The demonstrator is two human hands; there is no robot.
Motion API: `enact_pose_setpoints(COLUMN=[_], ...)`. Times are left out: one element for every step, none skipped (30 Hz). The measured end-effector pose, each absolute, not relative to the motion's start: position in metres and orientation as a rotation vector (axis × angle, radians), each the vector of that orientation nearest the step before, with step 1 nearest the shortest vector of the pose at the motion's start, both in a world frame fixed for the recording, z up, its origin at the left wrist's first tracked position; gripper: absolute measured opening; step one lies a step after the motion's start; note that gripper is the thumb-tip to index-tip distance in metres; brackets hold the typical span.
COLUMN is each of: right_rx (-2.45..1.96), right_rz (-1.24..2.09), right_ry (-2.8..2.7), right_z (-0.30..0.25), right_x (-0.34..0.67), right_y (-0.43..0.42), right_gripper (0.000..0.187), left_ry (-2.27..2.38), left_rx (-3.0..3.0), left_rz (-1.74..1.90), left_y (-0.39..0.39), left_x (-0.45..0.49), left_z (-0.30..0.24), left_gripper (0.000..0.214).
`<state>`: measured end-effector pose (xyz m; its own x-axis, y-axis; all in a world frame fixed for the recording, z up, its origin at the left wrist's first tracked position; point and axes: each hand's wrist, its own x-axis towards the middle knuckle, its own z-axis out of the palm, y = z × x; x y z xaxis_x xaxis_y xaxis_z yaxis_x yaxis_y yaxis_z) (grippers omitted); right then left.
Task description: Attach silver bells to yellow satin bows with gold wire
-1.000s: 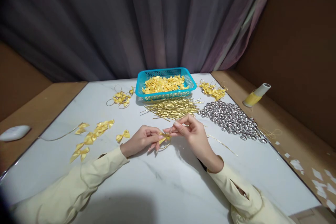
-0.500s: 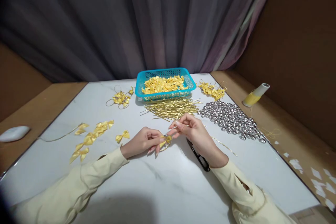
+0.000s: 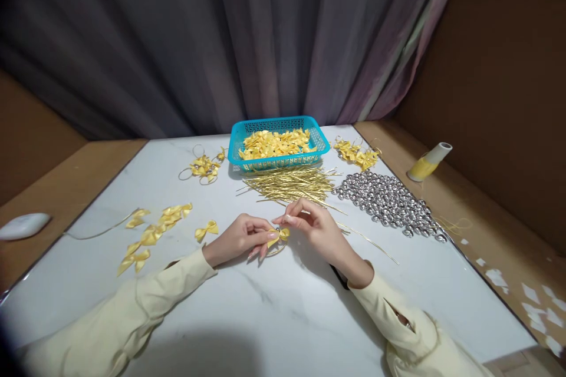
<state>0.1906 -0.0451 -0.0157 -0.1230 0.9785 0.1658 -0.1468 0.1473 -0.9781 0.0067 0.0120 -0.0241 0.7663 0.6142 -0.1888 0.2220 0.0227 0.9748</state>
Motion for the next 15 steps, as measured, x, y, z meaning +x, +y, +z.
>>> enact_pose_setpoints(right_rx=[-0.937, -0.944, -0.947, -0.945, -0.943, -0.941, -0.942, -0.946, -0.951, -0.955, -0.958, -0.962, -0.968, -0.976, -0.989], right_rz=[1.235, 1.224, 1.215, 1.210, 1.205, 1.200, 1.195, 1.190, 1.187, 1.185, 1.182, 1.174, 1.161, 1.142, 1.116], right_ry=[-1.285, -1.293, -1.301, -1.309, -1.315, -1.323, -1.327, -1.330, -1.331, -1.330, -1.332, -1.336, -1.345, -1.360, -1.380], right_z=[-0.0158, -0.0160, -0.0161, -0.0162, -0.0162, -0.0161, -0.0160, -0.0159, -0.0158, -0.0158, -0.0158, -0.0157, -0.0156, -0.0154, -0.0151], right_x=[0.1905, 0.1904, 0.1903, 0.1901, 0.1899, 0.1897, 0.1895, 0.1893, 0.1891, 0.1890, 0.1889, 0.1890, 0.1892, 0.1896, 0.1900], right_y=[-0.0452, -0.0452, -0.0453, -0.0454, -0.0455, -0.0457, -0.0460, -0.0463, -0.0466, -0.0469, -0.0473, -0.0476, -0.0478, -0.0480, -0.0482], right_gripper=[0.017, 0.018, 0.018, 0.018, 0.018, 0.017, 0.017, 0.017, 0.016, 0.016, 0.016, 0.016, 0.016, 0.016, 0.016], left_ry=[0.699, 0.701, 0.703, 0.705, 0.709, 0.712, 0.714, 0.716, 0.718, 0.720, 0.721, 0.720, 0.719, 0.719, 0.720], left_rx=[1.551, 1.549, 1.547, 1.544, 1.542, 1.540, 1.538, 1.536, 1.534, 1.530, 1.524, 1.516, 1.508, 1.500, 1.489], left_rz=[0.348, 0.348, 0.348, 0.348, 0.348, 0.347, 0.350, 0.353, 0.355, 0.357, 0.359, 0.360, 0.361, 0.361, 0.367], left_y=[0.0119, 0.0118, 0.0117, 0.0116, 0.0115, 0.0115, 0.0115, 0.0115, 0.0116, 0.0117, 0.0119, 0.0121, 0.0123, 0.0126, 0.0129], left_x=[0.0067, 0.0068, 0.0069, 0.0070, 0.0070, 0.0071, 0.0071, 0.0072, 0.0072, 0.0073, 0.0074, 0.0074, 0.0074, 0.0074, 0.0073], left_z=[-0.0240, -0.0238, -0.0235, -0.0232, -0.0229, -0.0227, -0.0224, -0.0222, -0.0220, -0.0219, -0.0218, -0.0217, -0.0216, -0.0216, -0.0216], left_gripper=[0.029, 0.029, 0.028, 0.028, 0.028, 0.028, 0.028, 0.028, 0.028, 0.028, 0.028, 0.028, 0.028, 0.028, 0.028])
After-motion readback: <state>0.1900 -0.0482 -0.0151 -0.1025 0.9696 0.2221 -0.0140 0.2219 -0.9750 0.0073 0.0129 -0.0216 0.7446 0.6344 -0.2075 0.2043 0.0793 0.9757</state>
